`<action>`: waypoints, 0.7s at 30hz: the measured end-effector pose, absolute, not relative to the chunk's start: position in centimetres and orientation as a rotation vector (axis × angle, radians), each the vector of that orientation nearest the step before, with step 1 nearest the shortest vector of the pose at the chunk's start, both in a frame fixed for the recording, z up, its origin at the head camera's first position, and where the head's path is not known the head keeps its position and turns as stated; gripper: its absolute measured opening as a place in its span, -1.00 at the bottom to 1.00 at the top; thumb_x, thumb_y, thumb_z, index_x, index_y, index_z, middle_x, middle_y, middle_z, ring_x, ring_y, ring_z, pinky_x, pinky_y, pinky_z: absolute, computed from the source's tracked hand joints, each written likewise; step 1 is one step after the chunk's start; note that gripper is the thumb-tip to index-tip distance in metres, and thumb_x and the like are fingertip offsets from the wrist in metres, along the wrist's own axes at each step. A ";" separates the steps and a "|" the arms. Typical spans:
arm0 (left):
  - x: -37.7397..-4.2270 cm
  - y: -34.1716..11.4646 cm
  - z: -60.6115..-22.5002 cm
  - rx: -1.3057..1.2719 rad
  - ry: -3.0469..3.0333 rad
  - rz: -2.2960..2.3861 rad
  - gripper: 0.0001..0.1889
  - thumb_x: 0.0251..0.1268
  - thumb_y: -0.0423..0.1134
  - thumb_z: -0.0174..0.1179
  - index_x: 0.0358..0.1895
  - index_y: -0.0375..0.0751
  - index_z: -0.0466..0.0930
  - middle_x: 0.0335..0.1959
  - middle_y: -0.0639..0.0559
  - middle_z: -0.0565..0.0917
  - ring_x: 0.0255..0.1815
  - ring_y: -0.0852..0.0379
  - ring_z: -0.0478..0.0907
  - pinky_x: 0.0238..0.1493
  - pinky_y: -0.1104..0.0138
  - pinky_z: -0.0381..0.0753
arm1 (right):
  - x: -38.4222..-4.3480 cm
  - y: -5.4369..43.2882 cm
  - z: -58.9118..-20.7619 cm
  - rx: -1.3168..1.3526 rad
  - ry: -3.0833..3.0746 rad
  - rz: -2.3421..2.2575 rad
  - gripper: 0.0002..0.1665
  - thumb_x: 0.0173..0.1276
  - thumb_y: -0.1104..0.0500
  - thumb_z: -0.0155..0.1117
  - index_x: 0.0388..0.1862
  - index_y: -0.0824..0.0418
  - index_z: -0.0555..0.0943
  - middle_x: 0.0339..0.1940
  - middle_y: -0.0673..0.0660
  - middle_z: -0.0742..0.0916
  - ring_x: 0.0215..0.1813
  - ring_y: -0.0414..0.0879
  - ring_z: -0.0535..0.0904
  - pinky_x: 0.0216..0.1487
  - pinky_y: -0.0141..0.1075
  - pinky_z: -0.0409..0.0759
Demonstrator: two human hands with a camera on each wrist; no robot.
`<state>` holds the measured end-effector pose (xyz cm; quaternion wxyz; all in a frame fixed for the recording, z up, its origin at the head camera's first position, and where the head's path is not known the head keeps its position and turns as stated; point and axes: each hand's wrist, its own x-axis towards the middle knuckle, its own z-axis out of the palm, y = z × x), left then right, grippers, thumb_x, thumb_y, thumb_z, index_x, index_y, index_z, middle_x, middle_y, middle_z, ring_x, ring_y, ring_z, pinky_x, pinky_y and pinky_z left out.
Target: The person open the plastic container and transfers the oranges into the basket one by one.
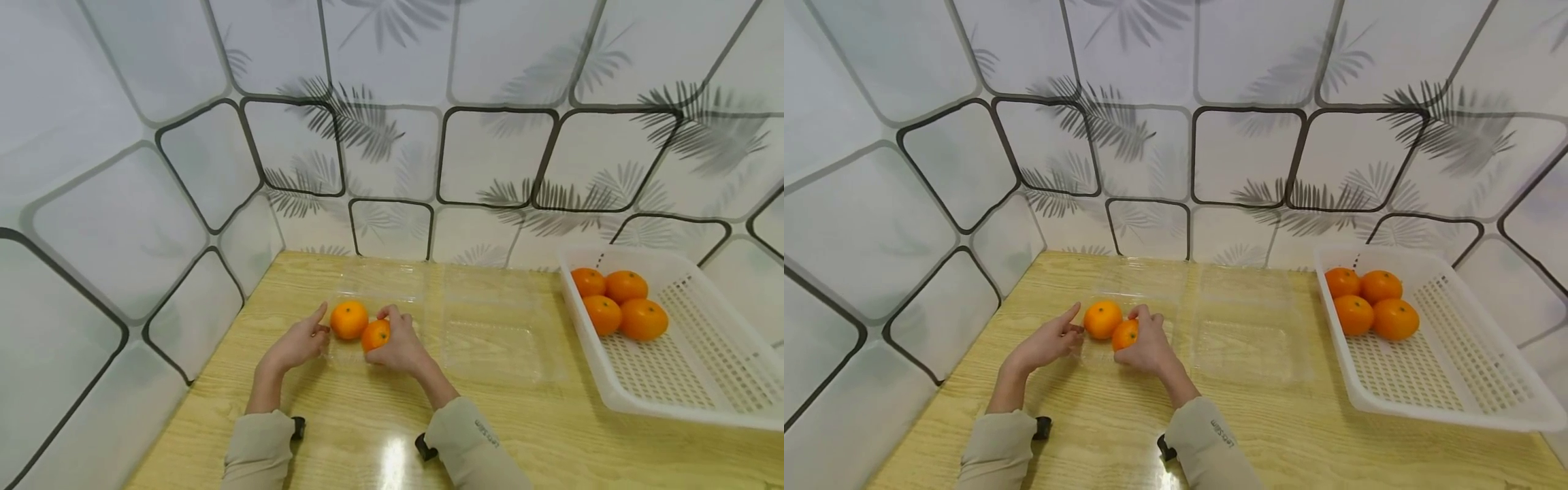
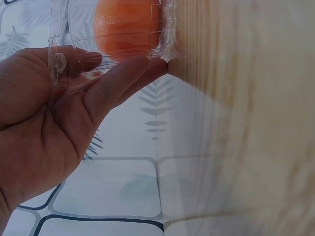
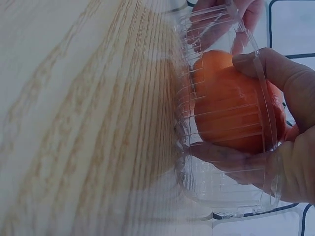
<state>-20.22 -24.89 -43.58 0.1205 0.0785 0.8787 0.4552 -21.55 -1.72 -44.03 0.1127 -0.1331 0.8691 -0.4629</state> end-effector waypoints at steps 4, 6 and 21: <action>-20.4 -24.9 -43.8 0.220 2.568 1.340 -0.28 0.47 -0.46 -0.10 0.60 -0.30 -0.20 0.29 -0.53 0.41 -0.58 0.17 0.23 -0.50 0.40 0.34 | -21.5 -1.6 -44.0 -0.383 2.542 -1.374 -0.18 -0.04 0.21 0.57 0.16 0.07 0.30 0.09 0.26 0.35 -0.03 0.09 0.45 -0.02 -0.08 0.50; -20.5 -24.9 -43.9 0.224 2.566 1.349 -0.28 0.47 -0.46 -0.10 0.60 -0.31 -0.19 0.29 -0.54 0.41 -0.57 0.16 0.25 -0.49 0.39 0.36 | -21.5 -1.6 -44.0 -0.378 2.544 -1.375 -0.18 -0.05 0.21 0.57 0.14 0.06 0.30 0.08 0.26 0.35 -0.03 0.09 0.45 -0.02 -0.08 0.50; -20.8 -24.1 -44.0 0.261 2.622 1.311 -0.32 0.50 -0.48 -0.15 0.59 -0.34 -0.18 0.27 -0.55 0.42 -0.59 0.14 0.28 -0.54 0.39 0.31 | -21.6 -1.0 -44.0 -0.362 2.553 -1.379 -0.17 -0.08 0.21 0.59 0.11 0.05 0.29 0.08 0.29 0.35 -0.08 0.09 0.46 -0.11 -0.12 0.51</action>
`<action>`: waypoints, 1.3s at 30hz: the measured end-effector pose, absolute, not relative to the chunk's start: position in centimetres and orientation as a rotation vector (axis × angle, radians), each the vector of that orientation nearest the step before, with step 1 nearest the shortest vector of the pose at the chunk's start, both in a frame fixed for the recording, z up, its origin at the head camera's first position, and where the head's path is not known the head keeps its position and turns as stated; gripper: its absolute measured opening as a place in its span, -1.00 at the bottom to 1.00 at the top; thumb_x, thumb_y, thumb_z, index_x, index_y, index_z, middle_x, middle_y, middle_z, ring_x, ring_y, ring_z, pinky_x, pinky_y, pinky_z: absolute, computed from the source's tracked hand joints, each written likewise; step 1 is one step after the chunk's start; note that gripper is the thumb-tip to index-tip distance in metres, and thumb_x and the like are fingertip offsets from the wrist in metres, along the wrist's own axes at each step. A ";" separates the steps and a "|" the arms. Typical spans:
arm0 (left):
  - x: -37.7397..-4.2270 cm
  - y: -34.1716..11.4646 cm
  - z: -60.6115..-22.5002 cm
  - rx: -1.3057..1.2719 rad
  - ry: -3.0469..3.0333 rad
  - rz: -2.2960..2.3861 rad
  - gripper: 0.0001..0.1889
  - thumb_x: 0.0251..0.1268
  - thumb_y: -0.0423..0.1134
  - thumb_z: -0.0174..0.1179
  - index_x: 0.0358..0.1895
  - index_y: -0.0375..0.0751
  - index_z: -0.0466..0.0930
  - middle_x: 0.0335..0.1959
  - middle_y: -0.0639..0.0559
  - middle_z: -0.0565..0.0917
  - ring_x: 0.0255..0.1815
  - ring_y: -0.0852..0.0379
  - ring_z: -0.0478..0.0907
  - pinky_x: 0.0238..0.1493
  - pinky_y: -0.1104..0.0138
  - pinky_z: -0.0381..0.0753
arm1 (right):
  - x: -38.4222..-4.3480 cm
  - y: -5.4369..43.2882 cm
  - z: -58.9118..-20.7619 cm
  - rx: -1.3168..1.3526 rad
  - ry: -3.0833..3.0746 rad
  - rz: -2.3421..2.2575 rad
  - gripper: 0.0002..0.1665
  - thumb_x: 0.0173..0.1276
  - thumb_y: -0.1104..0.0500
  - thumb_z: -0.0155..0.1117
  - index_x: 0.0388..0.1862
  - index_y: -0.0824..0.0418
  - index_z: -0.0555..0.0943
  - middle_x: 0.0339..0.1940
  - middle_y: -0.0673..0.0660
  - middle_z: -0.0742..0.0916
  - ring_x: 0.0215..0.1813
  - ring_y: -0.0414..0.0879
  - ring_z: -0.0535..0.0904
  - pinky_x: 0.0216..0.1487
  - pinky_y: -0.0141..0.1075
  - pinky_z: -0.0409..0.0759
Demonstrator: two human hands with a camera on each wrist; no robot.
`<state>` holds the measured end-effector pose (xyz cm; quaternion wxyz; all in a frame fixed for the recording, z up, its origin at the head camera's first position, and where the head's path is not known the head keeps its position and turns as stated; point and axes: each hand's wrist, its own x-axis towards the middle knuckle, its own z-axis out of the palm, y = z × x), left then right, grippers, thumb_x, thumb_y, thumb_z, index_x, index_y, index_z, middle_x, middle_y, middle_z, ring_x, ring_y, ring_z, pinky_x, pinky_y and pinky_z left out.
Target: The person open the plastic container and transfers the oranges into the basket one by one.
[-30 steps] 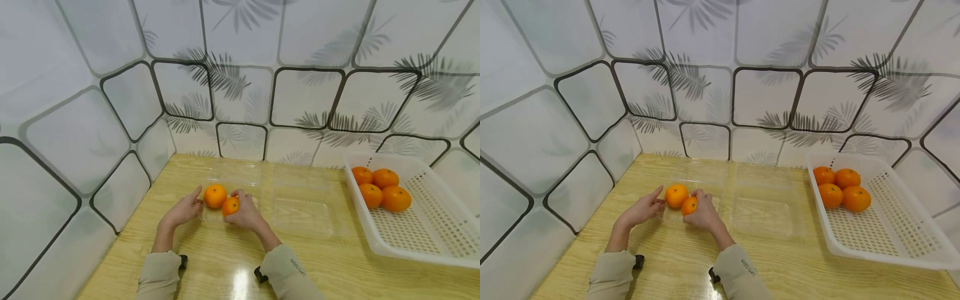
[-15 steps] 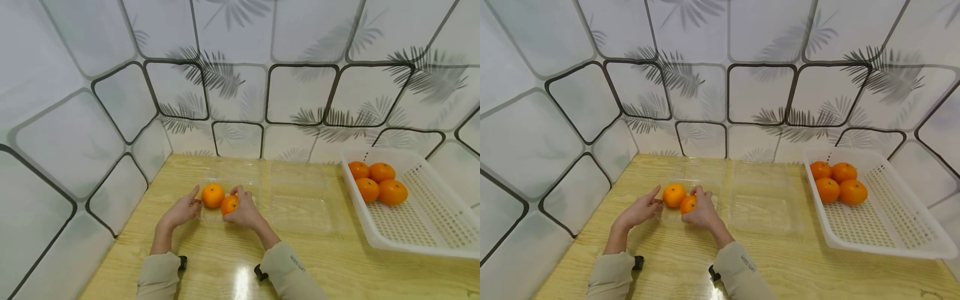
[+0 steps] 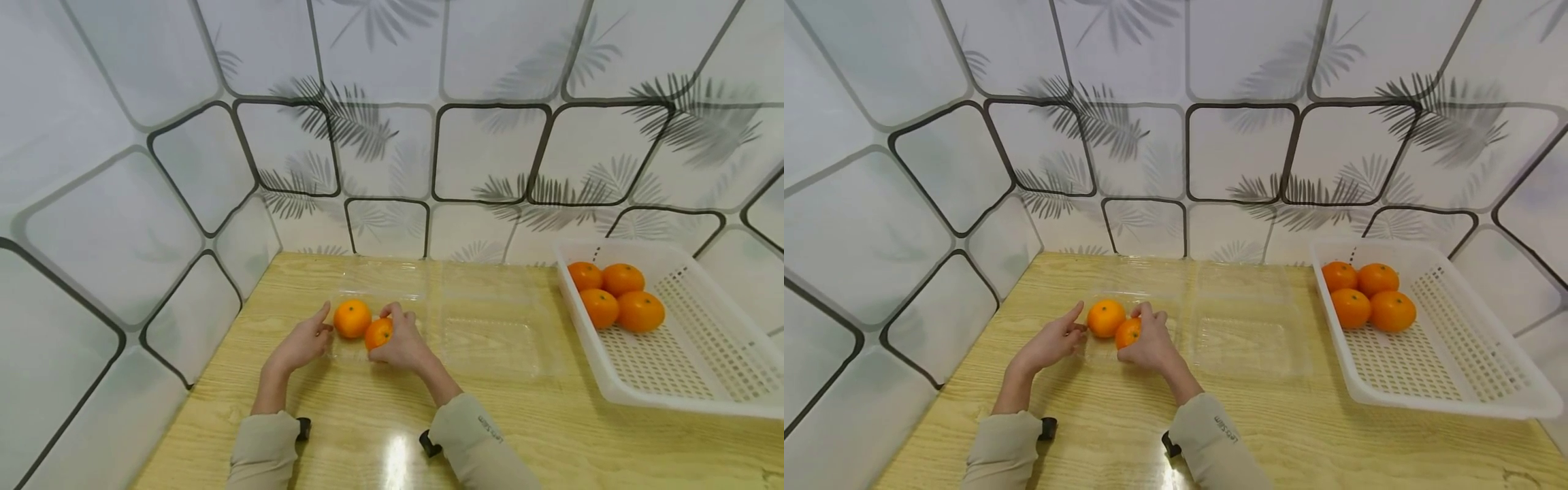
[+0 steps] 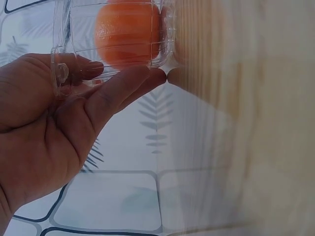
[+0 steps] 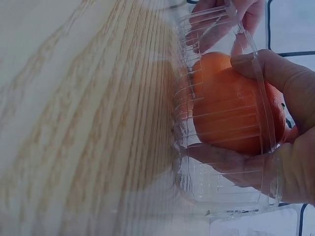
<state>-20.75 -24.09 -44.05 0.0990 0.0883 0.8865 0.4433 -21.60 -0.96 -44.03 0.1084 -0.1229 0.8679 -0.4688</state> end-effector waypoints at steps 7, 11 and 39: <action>-20.6 -23.9 -43.9 0.267 2.636 1.286 -0.32 0.50 -0.48 -0.16 0.59 -0.33 -0.19 0.27 -0.55 0.42 -0.60 0.15 0.29 -0.55 0.39 0.32 | -21.6 -0.9 -43.8 -0.367 2.571 -1.382 -0.18 -0.09 0.23 0.57 0.10 0.05 0.29 0.07 0.28 0.35 -0.08 0.09 0.45 -0.15 -0.14 0.50; -20.6 -23.8 -43.8 0.274 2.649 1.271 -0.32 0.49 -0.49 -0.16 0.59 -0.34 -0.18 0.26 -0.55 0.44 -0.60 0.16 0.29 -0.55 0.40 0.32 | -21.7 -0.8 -43.7 -0.363 2.567 -1.403 -0.18 -0.11 0.23 0.57 0.09 0.03 0.30 0.06 0.27 0.36 -0.07 0.09 0.44 -0.18 -0.16 0.50; -20.7 -24.0 -43.7 0.273 2.639 1.276 -0.31 0.46 -0.48 -0.14 0.58 -0.37 -0.18 0.26 -0.55 0.44 -0.58 0.16 0.29 -0.51 0.39 0.35 | -21.9 -0.6 -43.5 -0.429 2.553 -1.549 -0.10 -0.11 0.20 0.58 0.33 0.10 0.51 0.16 0.22 0.51 0.02 0.08 0.47 0.01 -0.07 0.52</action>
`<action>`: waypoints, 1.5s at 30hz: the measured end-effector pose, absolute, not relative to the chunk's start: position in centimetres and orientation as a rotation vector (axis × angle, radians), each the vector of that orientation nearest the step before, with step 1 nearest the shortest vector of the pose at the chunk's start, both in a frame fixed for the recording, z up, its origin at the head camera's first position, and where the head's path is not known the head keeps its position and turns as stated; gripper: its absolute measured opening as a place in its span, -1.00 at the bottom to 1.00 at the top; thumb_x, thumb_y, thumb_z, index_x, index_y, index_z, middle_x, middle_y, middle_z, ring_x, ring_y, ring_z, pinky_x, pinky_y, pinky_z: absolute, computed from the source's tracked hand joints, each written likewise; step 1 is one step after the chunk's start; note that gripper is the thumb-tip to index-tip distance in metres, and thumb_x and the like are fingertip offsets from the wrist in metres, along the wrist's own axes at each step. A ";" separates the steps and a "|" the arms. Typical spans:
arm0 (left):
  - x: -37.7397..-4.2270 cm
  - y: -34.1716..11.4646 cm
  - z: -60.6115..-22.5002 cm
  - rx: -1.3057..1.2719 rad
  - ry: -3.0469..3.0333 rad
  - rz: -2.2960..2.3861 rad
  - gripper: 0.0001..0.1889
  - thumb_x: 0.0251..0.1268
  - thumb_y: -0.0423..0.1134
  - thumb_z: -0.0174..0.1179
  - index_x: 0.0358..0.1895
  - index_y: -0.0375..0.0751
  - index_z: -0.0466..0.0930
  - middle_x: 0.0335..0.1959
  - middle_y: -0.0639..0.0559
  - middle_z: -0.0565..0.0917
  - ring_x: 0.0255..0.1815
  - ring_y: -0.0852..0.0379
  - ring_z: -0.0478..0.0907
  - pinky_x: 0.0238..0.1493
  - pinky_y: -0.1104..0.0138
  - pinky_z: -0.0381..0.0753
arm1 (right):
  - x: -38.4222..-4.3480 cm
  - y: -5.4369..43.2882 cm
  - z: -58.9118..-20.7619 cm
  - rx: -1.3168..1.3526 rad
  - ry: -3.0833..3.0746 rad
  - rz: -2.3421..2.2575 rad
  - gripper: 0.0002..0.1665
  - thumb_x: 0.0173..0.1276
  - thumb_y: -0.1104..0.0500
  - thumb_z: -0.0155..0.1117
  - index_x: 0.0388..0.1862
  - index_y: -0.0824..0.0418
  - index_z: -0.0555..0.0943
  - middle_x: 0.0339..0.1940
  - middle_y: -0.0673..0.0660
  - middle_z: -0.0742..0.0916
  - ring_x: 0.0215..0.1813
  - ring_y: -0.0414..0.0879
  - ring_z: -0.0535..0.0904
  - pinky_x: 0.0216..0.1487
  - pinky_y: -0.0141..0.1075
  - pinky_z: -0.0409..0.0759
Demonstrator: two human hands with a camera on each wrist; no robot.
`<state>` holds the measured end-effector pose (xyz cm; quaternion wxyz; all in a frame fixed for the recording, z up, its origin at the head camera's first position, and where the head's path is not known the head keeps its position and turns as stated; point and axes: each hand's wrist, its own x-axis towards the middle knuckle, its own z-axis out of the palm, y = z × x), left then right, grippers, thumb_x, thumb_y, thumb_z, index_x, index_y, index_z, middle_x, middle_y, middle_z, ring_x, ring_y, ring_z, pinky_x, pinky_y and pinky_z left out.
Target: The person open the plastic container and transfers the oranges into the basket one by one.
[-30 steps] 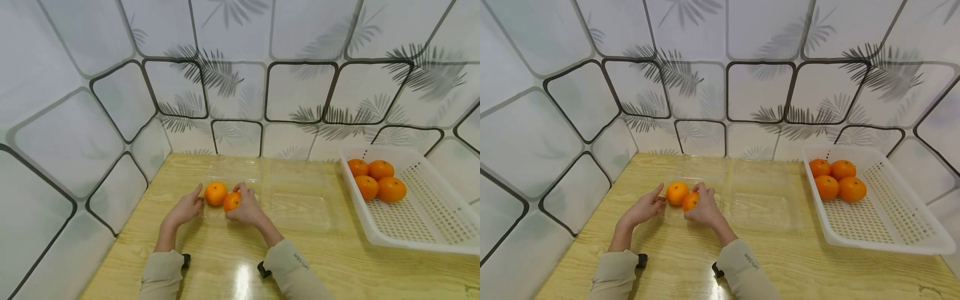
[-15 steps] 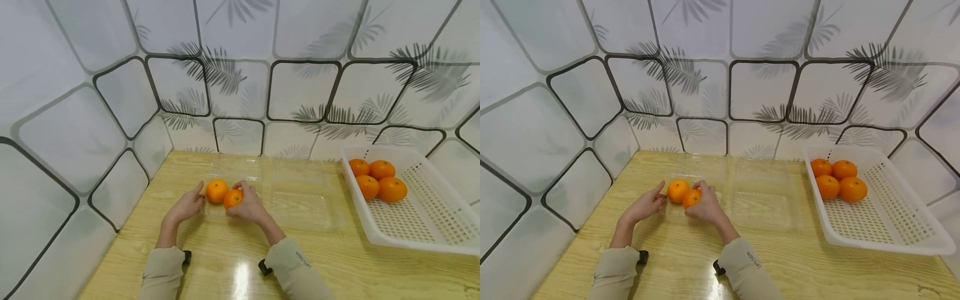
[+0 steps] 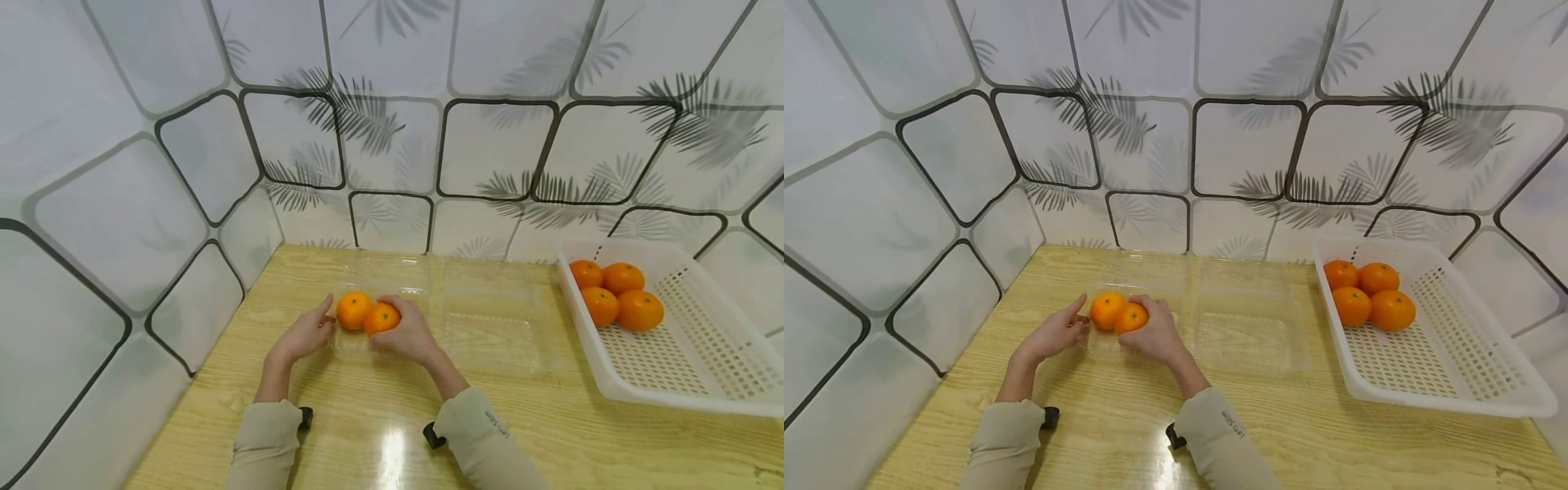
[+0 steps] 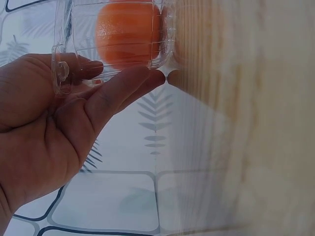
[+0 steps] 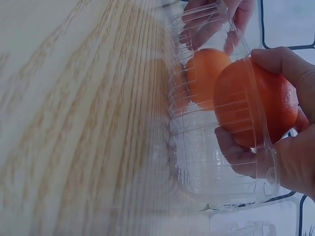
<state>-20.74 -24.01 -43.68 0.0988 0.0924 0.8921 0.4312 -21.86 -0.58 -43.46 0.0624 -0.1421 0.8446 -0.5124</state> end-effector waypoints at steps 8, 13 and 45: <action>-21.1 -24.1 -43.4 0.279 2.646 1.273 -0.30 0.45 -0.49 -0.15 0.58 -0.37 -0.19 0.26 -0.56 0.44 -0.57 0.15 0.31 -0.52 0.38 0.35 | -22.2 -0.4 -43.0 -0.429 2.546 -1.597 -0.12 -0.01 0.18 0.55 0.37 0.04 0.50 0.16 0.23 0.48 0.00 0.07 0.47 -0.01 -0.09 0.53; -21.3 -24.2 -43.3 0.271 2.650 1.288 -0.30 0.46 -0.48 -0.14 0.59 -0.33 -0.19 0.26 -0.54 0.44 -0.56 0.14 0.31 -0.51 0.39 0.35 | -22.5 -0.2 -42.4 -0.457 2.529 -1.661 -0.14 0.03 0.22 0.52 0.38 0.01 0.48 0.21 0.18 0.51 0.04 0.05 0.46 0.00 -0.12 0.54; -20.4 -23.8 -44.0 0.235 2.643 1.273 -0.32 0.51 -0.43 -0.11 0.59 -0.35 -0.16 0.22 -0.47 0.51 -0.57 0.16 0.33 -0.50 0.36 0.38 | -22.4 5.1 -39.3 -0.429 2.406 -1.891 -0.12 0.16 0.23 0.47 0.46 -0.03 0.35 0.27 0.19 0.53 0.11 0.13 0.54 0.03 -0.07 0.59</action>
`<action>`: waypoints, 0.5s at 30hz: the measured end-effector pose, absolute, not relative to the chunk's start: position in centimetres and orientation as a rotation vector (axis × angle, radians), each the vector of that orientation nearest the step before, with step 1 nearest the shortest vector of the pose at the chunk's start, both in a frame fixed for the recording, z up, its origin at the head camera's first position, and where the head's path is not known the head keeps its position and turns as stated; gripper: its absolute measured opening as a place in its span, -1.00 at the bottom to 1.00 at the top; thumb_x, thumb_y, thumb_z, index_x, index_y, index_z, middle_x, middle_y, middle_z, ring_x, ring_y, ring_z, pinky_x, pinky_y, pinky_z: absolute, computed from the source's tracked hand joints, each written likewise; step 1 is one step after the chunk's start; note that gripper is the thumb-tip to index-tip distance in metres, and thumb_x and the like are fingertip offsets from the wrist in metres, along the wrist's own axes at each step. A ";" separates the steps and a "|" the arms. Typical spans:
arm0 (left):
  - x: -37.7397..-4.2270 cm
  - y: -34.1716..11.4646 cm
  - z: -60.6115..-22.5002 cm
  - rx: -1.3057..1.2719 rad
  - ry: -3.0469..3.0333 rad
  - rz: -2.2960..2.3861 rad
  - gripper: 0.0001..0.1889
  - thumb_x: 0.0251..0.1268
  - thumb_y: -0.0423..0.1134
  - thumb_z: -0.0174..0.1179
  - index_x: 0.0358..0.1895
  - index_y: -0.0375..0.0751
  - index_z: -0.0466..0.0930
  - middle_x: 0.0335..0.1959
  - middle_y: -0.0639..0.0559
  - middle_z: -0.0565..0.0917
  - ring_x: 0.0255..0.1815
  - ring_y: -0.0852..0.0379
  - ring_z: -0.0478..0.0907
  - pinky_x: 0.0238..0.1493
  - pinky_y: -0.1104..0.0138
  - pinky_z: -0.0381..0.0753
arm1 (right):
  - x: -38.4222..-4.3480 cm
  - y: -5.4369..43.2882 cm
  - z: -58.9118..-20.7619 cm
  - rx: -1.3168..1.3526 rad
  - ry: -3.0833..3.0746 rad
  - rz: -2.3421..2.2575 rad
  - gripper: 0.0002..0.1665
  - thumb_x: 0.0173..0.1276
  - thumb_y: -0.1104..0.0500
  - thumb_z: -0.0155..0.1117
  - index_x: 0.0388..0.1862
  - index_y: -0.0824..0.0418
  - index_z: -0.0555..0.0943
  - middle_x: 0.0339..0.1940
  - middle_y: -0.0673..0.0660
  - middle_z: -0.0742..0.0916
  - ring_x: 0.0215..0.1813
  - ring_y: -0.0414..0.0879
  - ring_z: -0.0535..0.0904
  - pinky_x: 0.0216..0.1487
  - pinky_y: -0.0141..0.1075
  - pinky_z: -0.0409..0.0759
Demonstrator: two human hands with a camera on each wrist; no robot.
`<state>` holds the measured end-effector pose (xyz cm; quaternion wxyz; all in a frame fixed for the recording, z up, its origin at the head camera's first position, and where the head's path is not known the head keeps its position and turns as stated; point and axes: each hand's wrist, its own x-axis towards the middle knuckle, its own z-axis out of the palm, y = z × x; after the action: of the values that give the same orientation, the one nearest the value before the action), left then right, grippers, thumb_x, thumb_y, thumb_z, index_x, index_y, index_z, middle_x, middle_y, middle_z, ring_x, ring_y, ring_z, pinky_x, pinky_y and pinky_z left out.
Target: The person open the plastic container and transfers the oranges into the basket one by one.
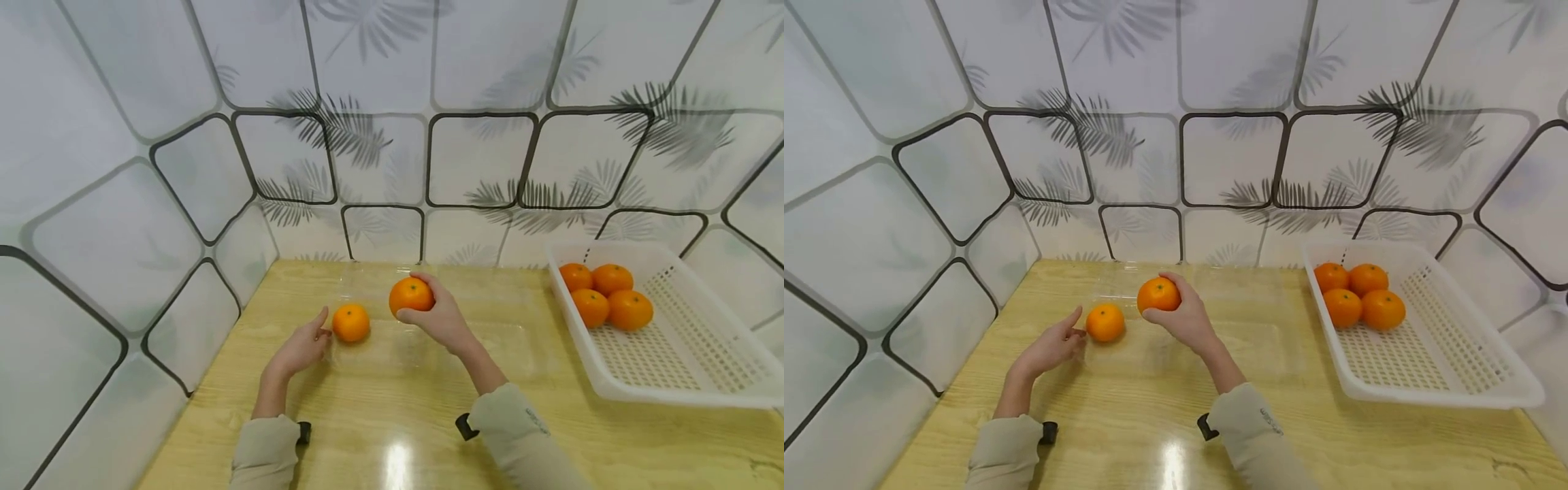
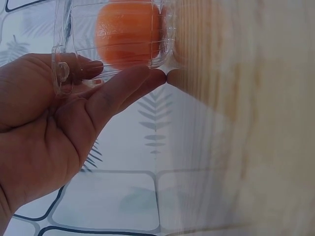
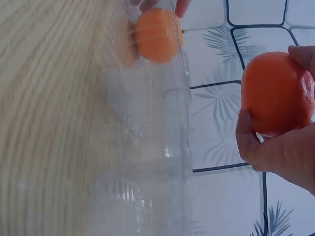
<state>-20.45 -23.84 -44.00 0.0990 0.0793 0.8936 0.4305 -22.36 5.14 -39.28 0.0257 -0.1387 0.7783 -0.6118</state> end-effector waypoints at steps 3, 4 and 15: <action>-20.3 -23.7 -44.2 0.226 2.645 1.277 -0.32 0.51 -0.43 -0.10 0.59 -0.34 -0.15 0.04 -0.41 0.60 -0.58 0.16 0.31 -0.53 0.37 0.36 | -22.4 5.9 -39.3 -0.459 2.376 -1.895 -0.12 0.19 0.24 0.45 0.47 -0.04 0.33 0.28 0.20 0.51 0.12 0.13 0.53 0.01 -0.10 0.60; -20.2 -23.7 -44.2 0.224 2.644 1.274 -0.32 0.51 -0.42 -0.11 0.59 -0.34 -0.15 -0.06 -0.36 0.62 -0.59 0.16 0.30 -0.54 0.38 0.34 | -22.3 6.1 -39.3 -0.469 2.356 -1.900 -0.12 0.20 0.25 0.45 0.48 -0.04 0.33 0.29 0.21 0.50 0.12 0.14 0.53 0.00 -0.11 0.61; -20.2 -23.5 -44.0 0.243 2.626 1.312 -0.35 0.54 -0.42 -0.13 0.59 -0.34 -0.16 -0.56 0.01 0.41 -0.61 0.18 0.29 -0.55 0.39 0.30 | -22.6 8.1 -38.4 -0.440 2.363 -1.933 -0.11 0.20 0.19 0.47 0.49 0.01 0.31 0.31 0.23 0.46 0.14 0.17 0.54 -0.03 -0.14 0.65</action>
<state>-20.22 -23.55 -43.98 0.0977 0.0820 0.8873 0.4432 -22.58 8.09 -38.39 0.0283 -0.1427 0.7657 -0.6265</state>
